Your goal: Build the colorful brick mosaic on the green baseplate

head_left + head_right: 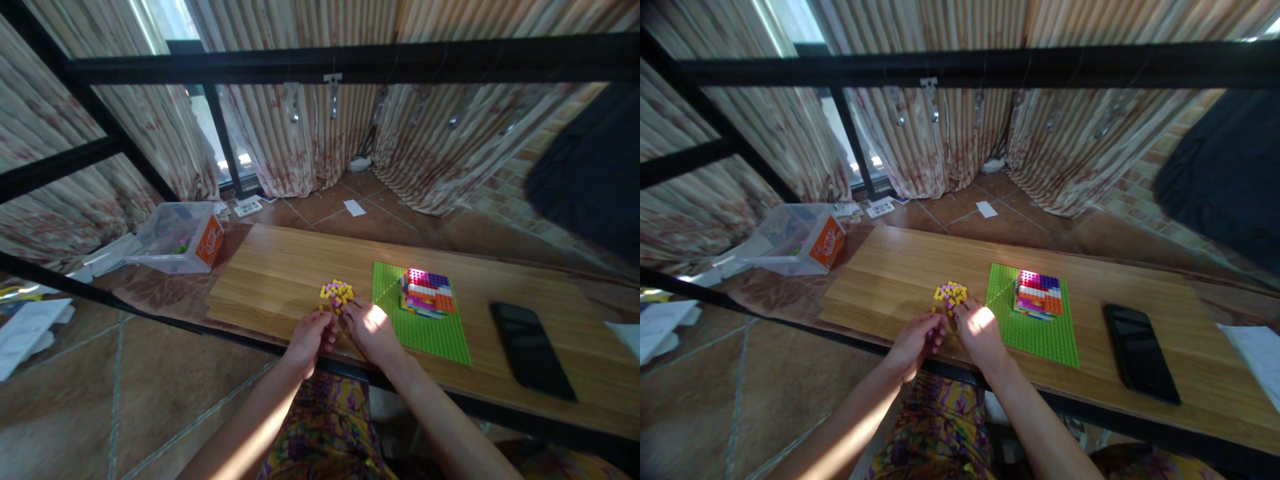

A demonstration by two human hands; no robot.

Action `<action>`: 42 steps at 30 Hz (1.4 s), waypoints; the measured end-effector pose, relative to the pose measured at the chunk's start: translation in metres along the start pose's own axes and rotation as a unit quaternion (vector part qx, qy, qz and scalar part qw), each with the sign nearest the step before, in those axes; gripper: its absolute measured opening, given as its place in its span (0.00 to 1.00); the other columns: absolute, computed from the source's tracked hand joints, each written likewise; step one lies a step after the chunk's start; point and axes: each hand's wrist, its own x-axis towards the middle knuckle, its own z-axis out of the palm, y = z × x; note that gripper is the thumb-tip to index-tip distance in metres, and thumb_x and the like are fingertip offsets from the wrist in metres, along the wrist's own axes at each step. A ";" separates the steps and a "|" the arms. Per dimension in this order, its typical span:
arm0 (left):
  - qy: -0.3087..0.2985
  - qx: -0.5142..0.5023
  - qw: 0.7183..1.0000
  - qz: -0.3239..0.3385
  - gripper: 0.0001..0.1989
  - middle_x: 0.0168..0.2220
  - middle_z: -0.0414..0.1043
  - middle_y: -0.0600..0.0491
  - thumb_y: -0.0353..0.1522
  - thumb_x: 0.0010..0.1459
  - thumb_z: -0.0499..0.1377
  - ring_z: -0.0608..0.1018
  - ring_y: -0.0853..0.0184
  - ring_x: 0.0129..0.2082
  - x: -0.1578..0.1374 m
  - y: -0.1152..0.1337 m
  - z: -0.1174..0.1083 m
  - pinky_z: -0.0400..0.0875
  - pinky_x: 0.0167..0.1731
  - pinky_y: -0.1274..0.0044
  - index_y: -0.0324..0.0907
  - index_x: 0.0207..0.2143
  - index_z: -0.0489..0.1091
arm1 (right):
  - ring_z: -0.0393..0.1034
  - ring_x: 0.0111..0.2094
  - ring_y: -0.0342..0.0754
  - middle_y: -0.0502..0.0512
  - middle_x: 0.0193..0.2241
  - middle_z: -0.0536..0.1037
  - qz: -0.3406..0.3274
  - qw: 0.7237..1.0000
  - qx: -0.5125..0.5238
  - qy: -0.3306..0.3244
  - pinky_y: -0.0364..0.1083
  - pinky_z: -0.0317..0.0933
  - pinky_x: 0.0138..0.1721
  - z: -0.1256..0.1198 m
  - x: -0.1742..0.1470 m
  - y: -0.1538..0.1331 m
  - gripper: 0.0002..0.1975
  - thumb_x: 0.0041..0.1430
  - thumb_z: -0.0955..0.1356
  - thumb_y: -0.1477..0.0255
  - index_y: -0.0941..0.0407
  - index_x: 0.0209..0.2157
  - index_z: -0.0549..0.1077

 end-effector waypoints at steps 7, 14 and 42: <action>-0.005 -0.045 0.998 -0.032 0.09 0.24 0.69 0.54 0.35 0.53 0.59 0.69 0.77 0.20 -0.006 0.000 0.002 0.61 0.19 0.84 0.37 0.30 0.70 | 0.62 0.28 0.45 0.56 0.29 0.69 -0.040 0.998 0.009 0.051 0.43 0.55 0.29 0.015 -0.010 0.012 0.11 0.64 0.58 0.77 0.60 0.32 0.69; 0.007 -0.063 0.998 -0.030 0.09 0.25 0.70 0.52 0.34 0.53 0.60 0.71 0.76 0.22 -0.009 -0.002 0.006 0.65 0.22 0.84 0.36 0.30 0.71 | 0.65 0.29 0.46 0.57 0.29 0.71 0.007 0.994 0.073 0.080 0.44 0.59 0.30 0.009 -0.009 0.011 0.12 0.64 0.58 0.75 0.59 0.32 0.71; 0.021 -0.082 0.996 -0.027 0.11 0.21 0.60 0.60 0.37 0.50 0.60 0.59 0.81 0.15 -0.003 0.006 -0.008 0.47 0.15 0.85 0.37 0.32 0.68 | 0.65 0.43 0.50 0.57 0.40 0.71 -0.028 0.997 0.068 -0.014 0.46 0.63 0.43 0.004 0.027 0.018 0.07 0.59 0.65 0.75 0.55 0.38 0.74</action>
